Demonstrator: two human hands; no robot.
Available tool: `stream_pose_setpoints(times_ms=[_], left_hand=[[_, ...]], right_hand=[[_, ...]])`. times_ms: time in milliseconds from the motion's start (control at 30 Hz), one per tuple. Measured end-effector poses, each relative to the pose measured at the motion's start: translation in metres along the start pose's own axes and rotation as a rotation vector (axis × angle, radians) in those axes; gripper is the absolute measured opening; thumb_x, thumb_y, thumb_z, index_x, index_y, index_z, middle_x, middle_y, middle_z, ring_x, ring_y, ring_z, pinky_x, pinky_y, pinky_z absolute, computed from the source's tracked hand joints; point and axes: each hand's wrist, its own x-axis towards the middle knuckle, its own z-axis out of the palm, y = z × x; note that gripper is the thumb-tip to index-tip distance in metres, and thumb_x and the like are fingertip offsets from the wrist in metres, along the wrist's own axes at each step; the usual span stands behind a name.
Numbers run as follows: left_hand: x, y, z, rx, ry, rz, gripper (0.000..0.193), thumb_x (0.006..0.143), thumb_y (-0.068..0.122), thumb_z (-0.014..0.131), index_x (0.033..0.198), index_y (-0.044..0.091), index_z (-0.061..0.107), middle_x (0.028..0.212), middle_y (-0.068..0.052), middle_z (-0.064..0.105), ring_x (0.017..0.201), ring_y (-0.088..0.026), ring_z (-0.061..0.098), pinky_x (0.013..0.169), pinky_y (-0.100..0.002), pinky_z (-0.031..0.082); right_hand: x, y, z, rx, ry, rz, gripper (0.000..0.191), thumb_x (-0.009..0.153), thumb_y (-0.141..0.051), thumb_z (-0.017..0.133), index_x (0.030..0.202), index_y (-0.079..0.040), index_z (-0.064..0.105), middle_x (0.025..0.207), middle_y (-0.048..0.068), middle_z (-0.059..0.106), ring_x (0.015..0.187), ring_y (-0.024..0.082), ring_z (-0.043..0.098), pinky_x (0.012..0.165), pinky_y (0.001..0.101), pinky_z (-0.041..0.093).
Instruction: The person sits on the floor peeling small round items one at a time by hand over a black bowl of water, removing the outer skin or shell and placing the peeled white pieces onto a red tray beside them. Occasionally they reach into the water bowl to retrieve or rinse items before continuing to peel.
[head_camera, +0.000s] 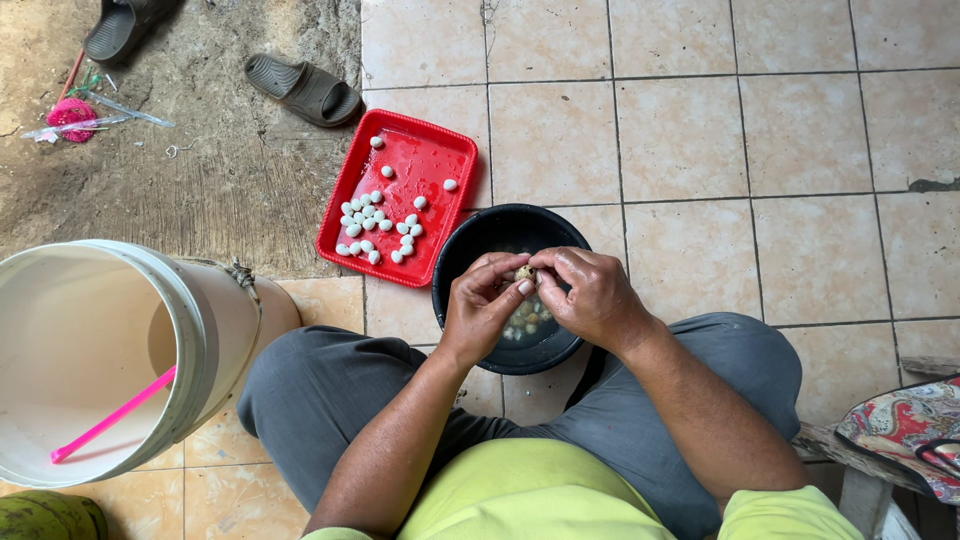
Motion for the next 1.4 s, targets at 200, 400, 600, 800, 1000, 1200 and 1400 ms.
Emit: stream_pose_setpoints(times_ms=[200, 400, 600, 800, 1000, 1200, 1400], left_hand=[[-0.003, 0.001, 0.006, 0.022, 0.017, 0.049, 0.031, 0.096, 0.001, 0.074, 0.127, -0.002, 0.071, 0.121, -0.01, 0.066, 0.103, -0.012, 0.066, 0.088, -0.025, 0.057], [0.003, 0.0, 0.001, -0.626, -0.039, -0.277, 0.033, 0.106, 0.008, 0.058, 0.136, -0.005, 0.058, 0.116, -0.015, 0.071, 0.1, -0.019, 0.071, 0.09, -0.032, 0.06], [0.003, 0.004, -0.005, -0.732, -0.027, -0.371, 0.033, 0.106, 0.008, 0.057, 0.135, -0.006, 0.059, 0.119, -0.012, 0.07, 0.099, -0.019, 0.07, 0.09, -0.032, 0.059], [0.003, 0.001, -0.005, -0.695, -0.068, -0.374, 0.027, 0.107, 0.01, 0.058, 0.13, -0.003, 0.06, 0.111, -0.011, 0.07, 0.094, -0.017, 0.07, 0.085, -0.029, 0.059], [0.002, 0.0, -0.004, -0.664, -0.071, -0.388, 0.021, 0.104, 0.007, 0.062, 0.124, -0.001, 0.062, 0.109, -0.011, 0.071, 0.094, -0.018, 0.072, 0.083, -0.029, 0.06], [0.001, -0.001, -0.001, -0.692, -0.041, -0.41, 0.019, 0.102, 0.005, 0.065, 0.12, 0.0, 0.062, 0.107, -0.012, 0.071, 0.095, -0.02, 0.073, 0.083, -0.03, 0.061], [0.002, 0.003, -0.002, -0.734, -0.034, -0.461, 0.022, 0.103, 0.009, 0.064, 0.122, -0.002, 0.064, 0.108, -0.012, 0.072, 0.093, -0.02, 0.073, 0.082, -0.029, 0.061]], right_hand=[[0.001, -0.001, 0.0, 0.021, 0.001, 0.091, 0.012, 0.087, 0.0, 0.072, 0.098, -0.001, 0.066, 0.086, 0.013, 0.074, 0.076, 0.024, 0.076, 0.065, 0.0338, 0.061], [0.004, 0.004, -0.005, 0.333, -0.071, 0.352, 0.007, 0.091, -0.002, 0.068, 0.098, -0.002, 0.068, 0.083, 0.009, 0.076, 0.075, 0.019, 0.077, 0.066, 0.0293, 0.062], [0.007, 0.009, -0.011, -0.008, -0.096, 0.086, 0.015, 0.093, 0.001, 0.065, 0.105, -0.001, 0.073, 0.097, 0.014, 0.075, 0.087, 0.025, 0.073, 0.076, 0.0351, 0.059], [0.007, 0.009, -0.011, 0.158, -0.115, 0.049, 0.015, 0.09, -0.005, 0.073, 0.105, -0.002, 0.072, 0.102, 0.013, 0.074, 0.088, 0.024, 0.076, 0.075, 0.0325, 0.062], [0.006, 0.006, -0.007, 0.053, -0.076, -0.039, 0.015, 0.091, -0.003, 0.075, 0.106, -0.002, 0.072, 0.101, 0.012, 0.075, 0.092, 0.027, 0.076, 0.078, 0.0349, 0.062], [0.004, 0.002, -0.003, -0.102, -0.058, -0.215, 0.028, 0.081, 0.004, 0.07, 0.108, 0.002, 0.067, 0.102, 0.017, 0.069, 0.095, 0.035, 0.072, 0.082, 0.0415, 0.06], [0.004, 0.001, -0.006, 0.025, -0.063, -0.061, 0.018, 0.089, 0.007, 0.067, 0.107, 0.001, 0.066, 0.104, 0.015, 0.07, 0.095, 0.03, 0.074, 0.078, 0.0378, 0.063]])
